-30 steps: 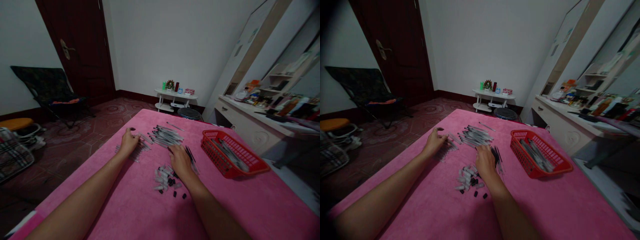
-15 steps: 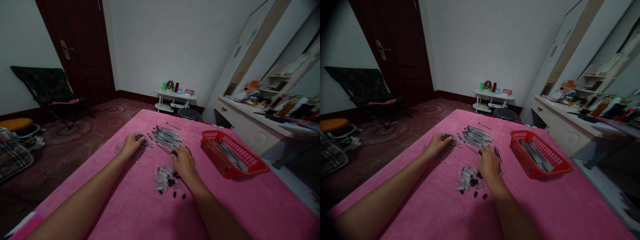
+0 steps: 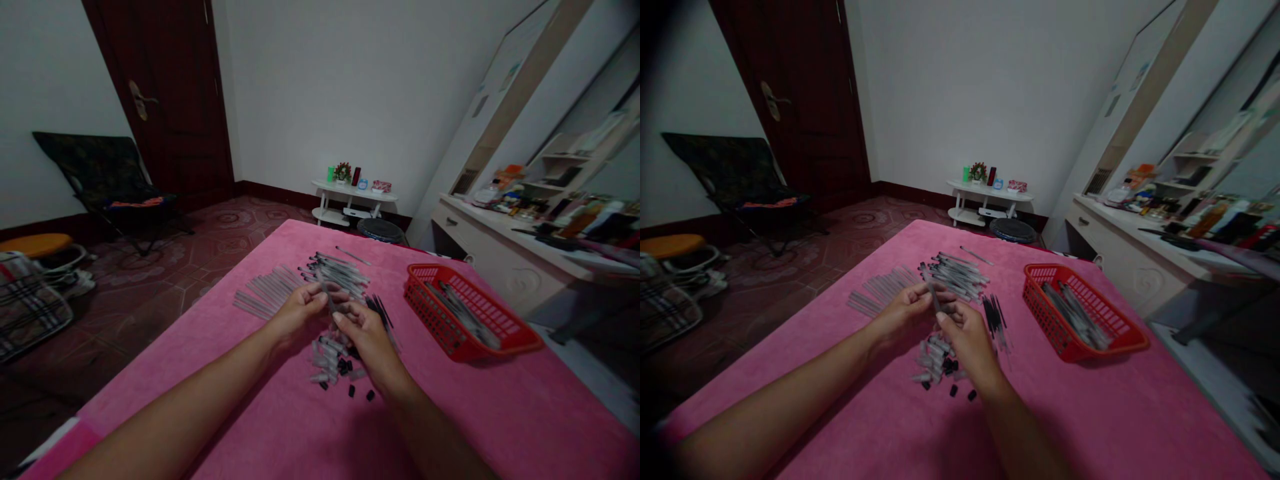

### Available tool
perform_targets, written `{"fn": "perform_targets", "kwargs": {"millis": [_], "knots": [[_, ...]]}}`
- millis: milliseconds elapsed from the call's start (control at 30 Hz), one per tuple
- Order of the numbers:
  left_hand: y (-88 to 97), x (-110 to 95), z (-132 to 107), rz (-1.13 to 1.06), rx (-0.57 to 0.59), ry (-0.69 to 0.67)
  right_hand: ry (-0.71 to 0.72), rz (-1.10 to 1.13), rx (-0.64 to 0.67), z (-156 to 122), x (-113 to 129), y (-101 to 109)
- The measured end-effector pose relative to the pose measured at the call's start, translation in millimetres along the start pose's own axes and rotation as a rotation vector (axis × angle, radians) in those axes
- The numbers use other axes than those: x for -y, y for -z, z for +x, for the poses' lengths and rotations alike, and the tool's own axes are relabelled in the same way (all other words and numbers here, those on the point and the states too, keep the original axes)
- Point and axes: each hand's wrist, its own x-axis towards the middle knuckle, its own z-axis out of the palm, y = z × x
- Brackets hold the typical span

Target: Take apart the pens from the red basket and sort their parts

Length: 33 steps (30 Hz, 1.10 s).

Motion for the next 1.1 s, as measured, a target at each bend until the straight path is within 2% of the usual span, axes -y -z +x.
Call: {"fn": "perform_targets", "kwargs": {"millis": [133,267,367,467,600,767,833,900,933,1000,1100], "knots": [[1.7,-8.9,-1.3,0.005,-0.038,-0.005,-0.19,0.281,0.172,-7.0,1.0,-0.2],[1.8,-16.1,-3.8,-0.043,-0.003,0.056,-0.287,0.561,0.35,-11.8,-5.2,-2.4],[1.8,-17.2,-5.5,-0.033,-0.007,0.058,-0.34,0.57,0.474,-15.9,-5.4,-7.0],[2.8,-15.6,-5.0,0.007,-0.082,0.052,-0.344,0.457,0.492,-18.2,-1.6,-11.1],[3.1,-8.9,-2.3,0.056,-0.202,0.032,-0.25,0.141,0.345,-16.0,2.0,-11.5],[-4.2,3.4,-1.5,0.072,-0.344,-0.038,0.031,-0.741,-0.01,-15.0,3.1,-10.5],[-8.5,6.9,-2.4,0.066,-0.389,-0.058,0.045,-1.073,-0.12,-17.1,4.4,-11.9],[-11.3,8.8,-3.3,0.065,-0.412,-0.077,0.007,-1.254,-0.2,-19.3,6.1,-13.4],[-11.8,8.9,-3.7,0.065,-0.413,-0.085,-0.004,-1.254,-0.214,-20.0,6.9,-13.8],[-10.8,7.3,-4.1,0.053,-0.383,-0.098,-0.027,-1.029,-0.154,-20.4,8.5,-13.6],[-7.0,0.9,-4.0,-0.003,-0.291,-0.086,-0.177,-0.288,0.1,-19.8,10.5,-11.4]]}}
